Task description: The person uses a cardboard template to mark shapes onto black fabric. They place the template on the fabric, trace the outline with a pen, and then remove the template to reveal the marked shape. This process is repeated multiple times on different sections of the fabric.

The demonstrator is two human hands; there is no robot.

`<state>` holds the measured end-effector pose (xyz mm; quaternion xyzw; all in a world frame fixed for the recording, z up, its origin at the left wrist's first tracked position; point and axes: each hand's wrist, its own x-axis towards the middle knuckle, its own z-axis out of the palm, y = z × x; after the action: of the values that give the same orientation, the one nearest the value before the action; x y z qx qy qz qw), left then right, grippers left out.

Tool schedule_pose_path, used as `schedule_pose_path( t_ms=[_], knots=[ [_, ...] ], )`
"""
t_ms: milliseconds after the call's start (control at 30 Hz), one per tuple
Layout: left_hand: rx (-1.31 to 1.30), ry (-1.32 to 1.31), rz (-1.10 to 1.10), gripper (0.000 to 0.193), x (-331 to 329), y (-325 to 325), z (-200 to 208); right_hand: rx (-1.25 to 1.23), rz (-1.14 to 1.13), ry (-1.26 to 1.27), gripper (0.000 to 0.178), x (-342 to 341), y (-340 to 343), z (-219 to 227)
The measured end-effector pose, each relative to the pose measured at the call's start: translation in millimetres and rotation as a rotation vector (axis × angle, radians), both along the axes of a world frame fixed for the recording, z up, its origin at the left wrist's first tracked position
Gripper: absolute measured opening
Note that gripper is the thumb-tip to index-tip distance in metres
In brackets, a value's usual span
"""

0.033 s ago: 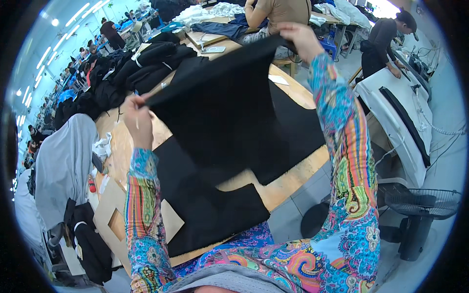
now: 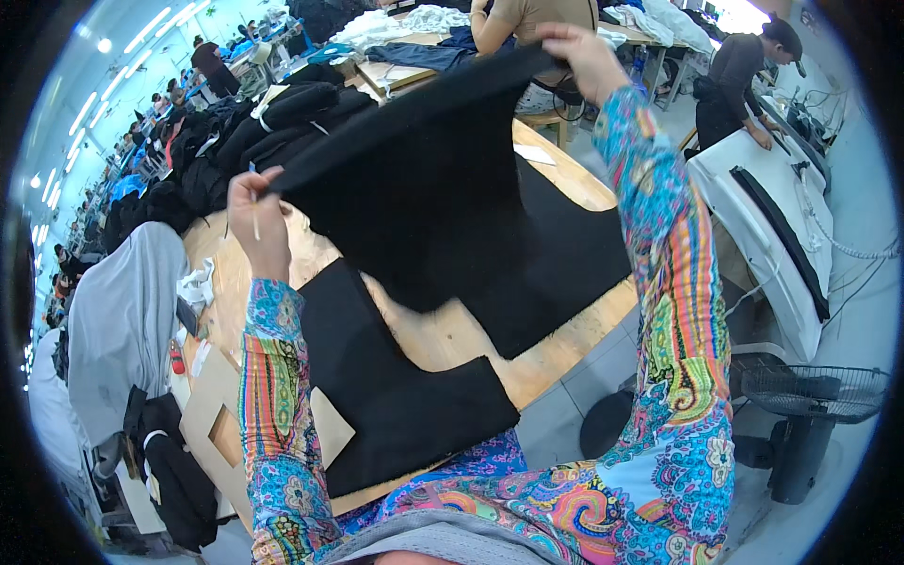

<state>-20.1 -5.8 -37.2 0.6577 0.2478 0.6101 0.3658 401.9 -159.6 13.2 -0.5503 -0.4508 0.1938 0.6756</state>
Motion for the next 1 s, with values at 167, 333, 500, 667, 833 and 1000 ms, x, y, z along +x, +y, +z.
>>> schedule_pose_path(
  t_ms=[167, 333, 500, 667, 833, 1000],
  knots=[
    [-0.035, -0.074, -0.172, 0.016, 41, -29, 3, -0.016, -0.06, -0.337, 0.035, 70, -22, 33],
    [0.106, 0.209, -0.192, 0.013, 57, -51, -81, -0.321, -0.404, -0.437, 0.05, 99, -46, -58],
    [0.168, 0.435, -0.277, 0.005, 83, -89, -182, -0.497, -0.624, -0.502, 0.064, 139, -101, -205],
    [0.343, 0.625, -0.376, 0.015, 70, -131, -223, -0.749, -0.813, -0.623, 0.068, 86, -140, -270],
    [0.391, 0.651, -0.463, 0.015, 66, -169, -231, -0.795, -0.887, -0.575, 0.076, 83, -187, -289],
    [0.429, 0.626, -0.492, 0.011, 64, -187, -244, -0.866, -0.904, -0.514, 0.077, 72, -213, -300]
  ],
)
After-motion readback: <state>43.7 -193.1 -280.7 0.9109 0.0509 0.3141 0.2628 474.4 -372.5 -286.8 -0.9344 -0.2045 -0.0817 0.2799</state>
